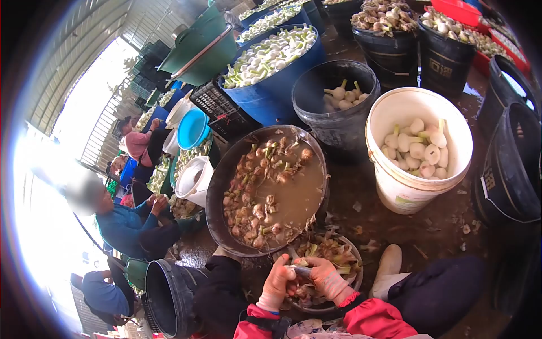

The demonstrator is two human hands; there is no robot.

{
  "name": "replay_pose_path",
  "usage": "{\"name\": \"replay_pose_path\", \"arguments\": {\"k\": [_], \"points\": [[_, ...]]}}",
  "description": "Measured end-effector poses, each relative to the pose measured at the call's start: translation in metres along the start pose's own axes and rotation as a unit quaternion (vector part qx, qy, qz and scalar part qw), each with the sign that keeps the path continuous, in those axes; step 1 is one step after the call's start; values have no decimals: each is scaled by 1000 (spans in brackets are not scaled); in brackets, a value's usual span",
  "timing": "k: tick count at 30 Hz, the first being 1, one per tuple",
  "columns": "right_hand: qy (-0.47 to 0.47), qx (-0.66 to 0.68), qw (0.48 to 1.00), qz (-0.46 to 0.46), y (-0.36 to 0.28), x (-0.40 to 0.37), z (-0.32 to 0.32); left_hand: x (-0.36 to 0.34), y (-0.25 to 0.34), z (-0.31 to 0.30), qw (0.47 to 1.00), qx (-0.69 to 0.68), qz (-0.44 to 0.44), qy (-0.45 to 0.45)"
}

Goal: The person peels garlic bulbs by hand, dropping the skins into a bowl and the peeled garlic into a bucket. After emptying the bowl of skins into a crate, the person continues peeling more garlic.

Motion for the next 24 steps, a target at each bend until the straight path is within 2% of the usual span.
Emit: {"name": "replay_pose_path", "arguments": {"k": [1, 2, 3, 4, 5, 6, 7, 8, 9, 11, 12, 13, 14, 15, 17, 18, 19, 21, 23, 24], "points": [[-3, -2, 1000, 2, 6, 2, -3, -1, -2, 0, 1000, -1, 1, 4], [33, -63, 997, -36, 6, 4, -9, -4, 11, 0, 965, 214, 150, 27], [57, -128, 987, -77, 3, 9, -10, -10, 27, 3, 858, 420, 288, 60], [43, -90, 991, -93, 5, 9, -7, -10, 20, -2, 875, 389, 277, 87], [2, 80, 996, -31, 24, 22, -10, -9, 12, -7, 875, 331, 335, 111], [8, 101, 995, 7, 15, 13, -3, -4, 2, -10, 925, 227, 289, 96], [14, 31, 999, -29, 12, 15, -2, 1, -17, -14, 967, 102, 218, 85], [7, -8, 999, -32, 4, 7, 8, 2, -12, -16, 997, -18, 61, 54], [10, -45, 998, -36, -5, -1, 14, -1, -8, -7, 984, -144, -101, 11], [-6, -31, 999, -17, -11, -3, 28, 6, -14, -8, 951, -232, -188, -80], [-20, -11, 1000, -5, -15, -5, 30, 14, -14, -10, 965, -203, -166, -21], [-9, -105, 994, 1, -17, -6, 24, 18, -16, -11, 973, -172, -148, 36], [22, -107, 992, -55, -16, -4, 19, 18, -18, -15, 985, -136, -91, 62], [50, -113, 986, -116, -16, -1, 17, 21, -33, -26, 992, -115, -15, 44], [64, -118, 986, -94, -12, 6, 16, 8, -15, -14, 980, -151, 123, 31], [58, -121, 988, -73, -10, 7, 18, 8, -13, -13, 977, -105, 181, 39], [65, -120, 988, -70, -11, 5, 20, 4, -14, -17, 978, -109, 176, 35], [-32, -165, 985, 26, -3, 1, 30, -1, -19, -28, 993, -112, 35, 30], [-32, -163, 986, 23, 10, 8, 20, -3, -15, -26, 986, -163, 41, 17], [-15, -123, 992, 22, 11, 8, 17, -4, -17, -25, 979, -200, 18, -33]]}}
Point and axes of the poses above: each hand's wrist, its own x-axis towards the middle knuckle, its own z-axis out of the palm, y = z × x, the point moved 5 cm from there along x, towards the middle knuckle, and after that the axes turned 7 degrees about z, right-handed, at the moved point
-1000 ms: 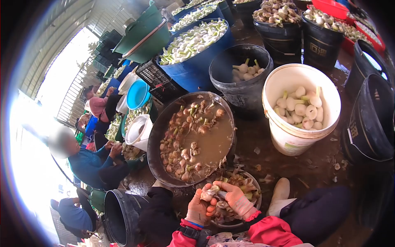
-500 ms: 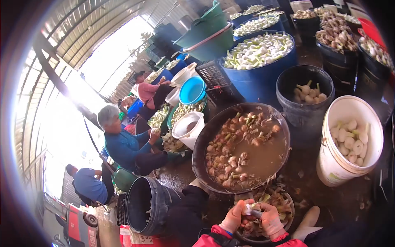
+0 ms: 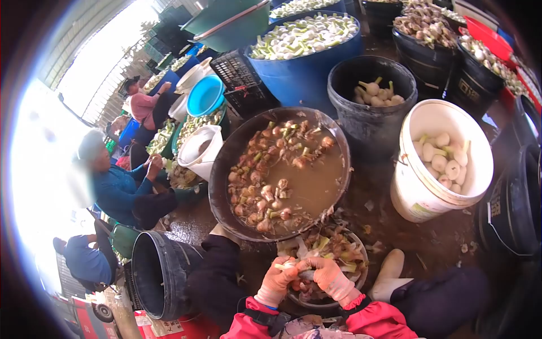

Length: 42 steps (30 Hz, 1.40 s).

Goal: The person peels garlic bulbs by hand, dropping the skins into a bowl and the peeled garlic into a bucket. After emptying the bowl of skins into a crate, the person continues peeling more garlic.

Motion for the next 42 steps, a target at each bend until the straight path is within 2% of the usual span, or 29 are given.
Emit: {"name": "replay_pose_path", "arguments": {"k": [1, 2, 3, 5, 6, 7, 9, 10, 11, 13, 16, 18, 21, 23, 24, 25, 27, 28, 31, 32, 33, 34, 35, 36, 37, 39, 41, 42], "points": [[18, 41, 999, -1, -3, -3, -2, -1, -2, 5, 998, -40, -32, -45], [73, -15, 997, -17, -11, -7, -8, -3, -2, 9, 998, -27, -30, -53], [82, -13, 996, -17, -9, -6, -14, -11, 0, 18, 997, -28, -37, -60], [188, 17, 976, -105, -8, 3, -41, -27, 10, 31, 998, -56, -36, -21], [250, -125, 949, -148, -18, -2, -53, -34, 9, 32, 995, -68, -47, -56], [252, -123, 948, -150, -18, -4, -58, -34, 9, 34, 995, -66, -48, -59], [212, -303, 912, -180, -26, -6, -50, -35, 10, 30, 998, -53, -40, -8], [176, -291, 903, -263, -30, -11, -36, -34, 7, 22, 999, -23, -39, 0], [123, -250, 937, -209, -23, -10, -30, -29, 6, 20, 999, -22, -38, -2], [47, -219, 947, -230, -33, -25, -7, -24, 5, 16, 995, 92, -22, 17], [38, -187, 965, -182, -21, -25, 4, -16, 5, 24, 990, 135, -37, -27], [63, -211, 956, -193, -26, -29, 7, -9, 8, 34, 985, 155, -40, -57], [89, -227, 944, -220, -30, -28, 2, -3, 12, 45, 990, 112, -1, -85], [79, -134, 968, -198, -21, -16, -9, -2, 8, 27, 993, 98, 72, -3], [92, -114, 975, -166, -28, -22, -9, -5, 15, 29, 993, 76, 84, 10], [92, -114, 975, -167, -37, -28, -7, -3, 16, 25, 993, 76, 85, 10], [65, 43, 991, -108, -42, -33, -7, -3, 19, 17, 994, 64, 85, 39], [50, 71, 992, -88, -42, -32, -7, -5, 22, 14, 995, 57, 57, 63], [47, 110, 990, -76, -37, -25, -13, -8, 38, 22, 988, 101, 84, 84], [66, 37, 993, -88, -33, -20, -16, -8, 34, 18, 988, 101, 84, 84], [67, 38, 993, -88, -27, -17, -16, -7, 35, 15, 975, 161, 117, 101], [101, -101, 975, -169, -29, -18, -14, -7, 36, 13, 957, 220, 149, 117], [133, -238, 930, -245, -31, -20, -10, -7, 34, 12, 957, 220, 148, 115], [143, -265, 927, -222, -30, -21, -4, -9, 49, 28, 894, 372, 234, 84], [145, -264, 928, -219, -28, -20, -2, -13, 55, 44, 800, 510, 312, 50], [195, -402, 853, -268, -23, -18, 2, -15, 46, 42, 811, 515, 272, 56], [204, -398, 851, -275, -16, -13, -4, -15, 42, 46, 806, 517, 289, 6], [180, -327, 896, -241, -17, -11, -9, -18, 44, 47, 852, 446, 274, 24]]}}
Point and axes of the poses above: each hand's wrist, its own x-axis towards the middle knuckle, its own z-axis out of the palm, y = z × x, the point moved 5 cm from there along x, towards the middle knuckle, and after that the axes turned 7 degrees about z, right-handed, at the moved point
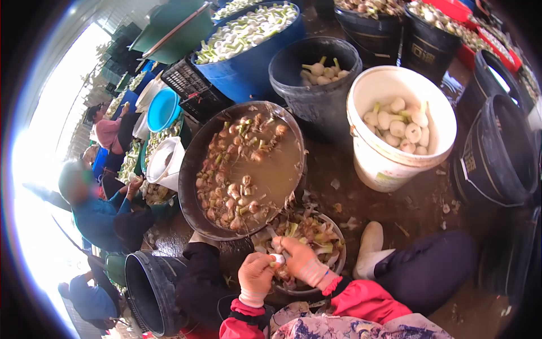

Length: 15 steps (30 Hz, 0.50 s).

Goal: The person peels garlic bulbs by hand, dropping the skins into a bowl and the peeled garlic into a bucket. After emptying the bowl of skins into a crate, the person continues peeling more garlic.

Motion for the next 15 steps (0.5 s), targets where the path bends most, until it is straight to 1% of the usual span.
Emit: {"name": "replay_pose_path", "arguments": {"k": [1, 2, 3, 4, 5, 6, 7, 9, 10, 11, 13, 14, 15], "points": [[-20, 79, 996, 43, 3, 0, -3, -6, -12, -3, 997, -72, -36, 6], [-19, 115, 990, 80, 6, -1, -7, -17, -32, -4, 986, -152, -63, 24], [-10, 117, 990, 74, 12, 0, -8, -22, -47, -6, 968, -230, -85, 44], [-1, 110, 989, 96, 23, 3, -7, -20, -41, -5, 928, -346, -128, 51], [4, 102, 988, 117, 35, 6, -7, -20, -34, -5, 872, -457, -169, 60], [-26, 44, 991, 122, 29, 8, -14, -21, -31, -9, 855, -486, -172, 58], [-30, 42, 992, 114, 17, 7, -19, -21, -29, -12, 856, -486, -166, 63], [-50, 23, 997, 44, -5, 0, -22, -27, -30, -16, 868, -450, -189, 93], [-30, 22, 999, -16, -8, 0, -20, -31, -31, -16, 866, -452, -188, 99], [-36, 19, 999, -18, -9, -4, -20, -34, -34, -17, 865, -453, -189, 110], [-22, 91, 995, 39, -23, -9, -27, -39, -35, -27, 864, -449, -180, 140], [29, 47, 997, -44, -12, -6, -32, -39, -32, -42, 862, -452, -148, 179], [45, 46, 998, 13, -17, -8, -41, -40, -29, -61, 857, -451, -112, 222]]}}
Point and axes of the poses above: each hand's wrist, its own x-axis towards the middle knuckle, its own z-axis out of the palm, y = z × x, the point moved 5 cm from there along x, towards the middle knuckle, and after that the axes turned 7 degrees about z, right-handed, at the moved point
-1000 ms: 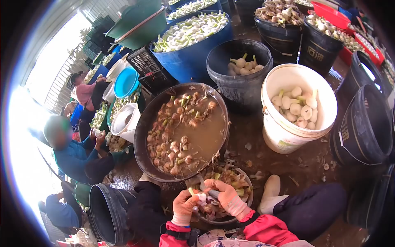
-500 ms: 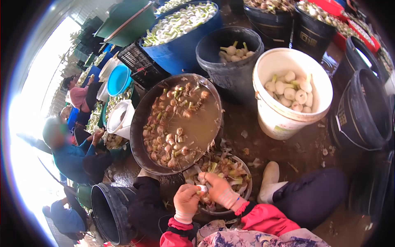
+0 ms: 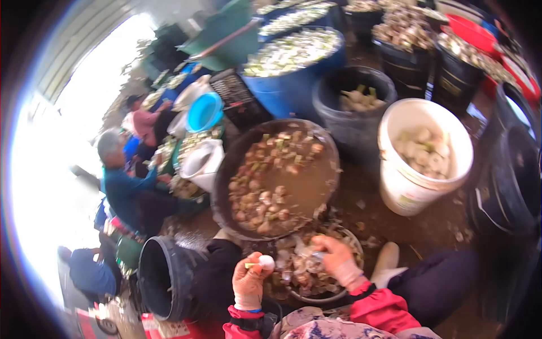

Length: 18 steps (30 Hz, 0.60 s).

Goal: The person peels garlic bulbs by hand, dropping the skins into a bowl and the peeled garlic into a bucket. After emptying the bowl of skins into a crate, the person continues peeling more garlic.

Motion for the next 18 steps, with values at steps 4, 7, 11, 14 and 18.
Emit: {"name": "replay_pose_path", "arguments": {"k": [4, 7, 11, 14, 18], "points": [[68, 56, 994, 68, 46, 17, -14, 11, 117, -78, 952, 121, 239, 149], [72, 115, 984, 112, 94, 29, -21, 11, 203, -151, 760, 535, 300, 214], [157, 19, 967, 197, 105, 25, -43, 5, 218, -118, 716, 583, 303, 237], [207, 60, 927, 306, 174, 5, -74, 19, 168, -50, 828, 548, 115, -2], [338, 171, 865, 329, 255, 40, -85, 40, 23, 6, 844, 436, -187, -249]]}}
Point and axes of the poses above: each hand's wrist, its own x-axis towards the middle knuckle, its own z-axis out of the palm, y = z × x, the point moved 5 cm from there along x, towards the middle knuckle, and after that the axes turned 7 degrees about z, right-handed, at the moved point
